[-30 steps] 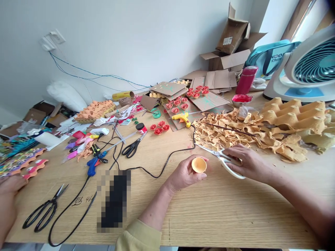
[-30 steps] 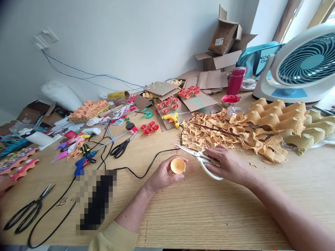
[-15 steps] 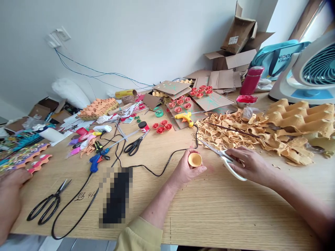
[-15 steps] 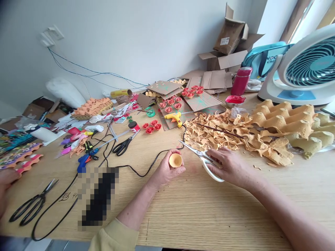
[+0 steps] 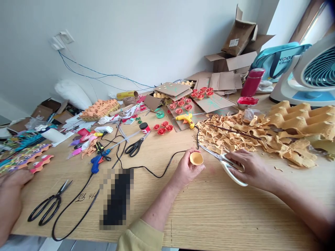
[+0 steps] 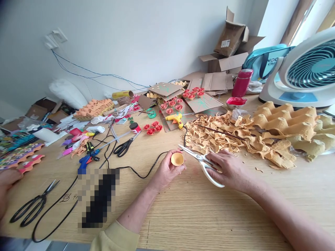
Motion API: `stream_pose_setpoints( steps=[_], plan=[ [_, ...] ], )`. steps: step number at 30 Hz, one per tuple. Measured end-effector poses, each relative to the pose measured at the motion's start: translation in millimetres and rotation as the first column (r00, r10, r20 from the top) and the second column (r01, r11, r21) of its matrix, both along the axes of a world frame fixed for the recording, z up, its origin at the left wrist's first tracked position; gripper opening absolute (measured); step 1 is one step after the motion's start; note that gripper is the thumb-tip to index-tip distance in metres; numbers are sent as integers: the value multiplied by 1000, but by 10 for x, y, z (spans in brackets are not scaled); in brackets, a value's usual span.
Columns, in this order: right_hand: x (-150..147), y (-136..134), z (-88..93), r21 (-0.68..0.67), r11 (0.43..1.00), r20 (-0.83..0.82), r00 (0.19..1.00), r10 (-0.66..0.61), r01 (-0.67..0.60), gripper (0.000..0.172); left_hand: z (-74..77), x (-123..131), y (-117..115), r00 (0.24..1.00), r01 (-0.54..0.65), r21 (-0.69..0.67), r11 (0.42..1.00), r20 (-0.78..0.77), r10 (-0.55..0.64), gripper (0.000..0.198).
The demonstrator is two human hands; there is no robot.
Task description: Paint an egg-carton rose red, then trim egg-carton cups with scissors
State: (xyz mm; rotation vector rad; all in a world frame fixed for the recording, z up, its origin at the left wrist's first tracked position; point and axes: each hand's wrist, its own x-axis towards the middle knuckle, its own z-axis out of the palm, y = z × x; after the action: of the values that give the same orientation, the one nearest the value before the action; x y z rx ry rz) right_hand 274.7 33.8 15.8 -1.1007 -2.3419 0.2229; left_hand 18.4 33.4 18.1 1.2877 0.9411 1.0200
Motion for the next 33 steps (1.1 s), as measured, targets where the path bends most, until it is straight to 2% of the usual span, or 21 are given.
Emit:
stream_pose_setpoints(
  steps=[4, 11, 13, 17, 21, 33],
  plan=[
    [-15, -12, -40, -7, 1000, 60, 998, 29, -29, 20, -22, -9, 24, 1000, -3, 11, 1000, -10, 4, 51],
    [-51, -30, -55, -20, 999, 91, 995, 51, -50, 18, -24, 7, -7, 997, -53, 75, 996, -53, 57, 42],
    [-63, -36, -44, -18, 999, 110, 993, 45, -43, 18, -32, 10, -17, 994, -73, 116, 991, -68, 82, 43],
    [-86, -54, -5, -45, 998, 158, 987, 41, -34, 20, 0, 9, -44, 971, -83, 259, 962, -195, 136, 39],
    [-112, -70, 36, -72, 997, 171, 984, 52, -41, 23, 50, 20, -79, 954, -75, 299, 951, -255, 156, 37],
    [-160, -95, 92, -57, 998, 174, 984, 47, -38, 15, 18, 63, -115, 955, -51, 371, 927, -253, 154, 35]
  ],
)
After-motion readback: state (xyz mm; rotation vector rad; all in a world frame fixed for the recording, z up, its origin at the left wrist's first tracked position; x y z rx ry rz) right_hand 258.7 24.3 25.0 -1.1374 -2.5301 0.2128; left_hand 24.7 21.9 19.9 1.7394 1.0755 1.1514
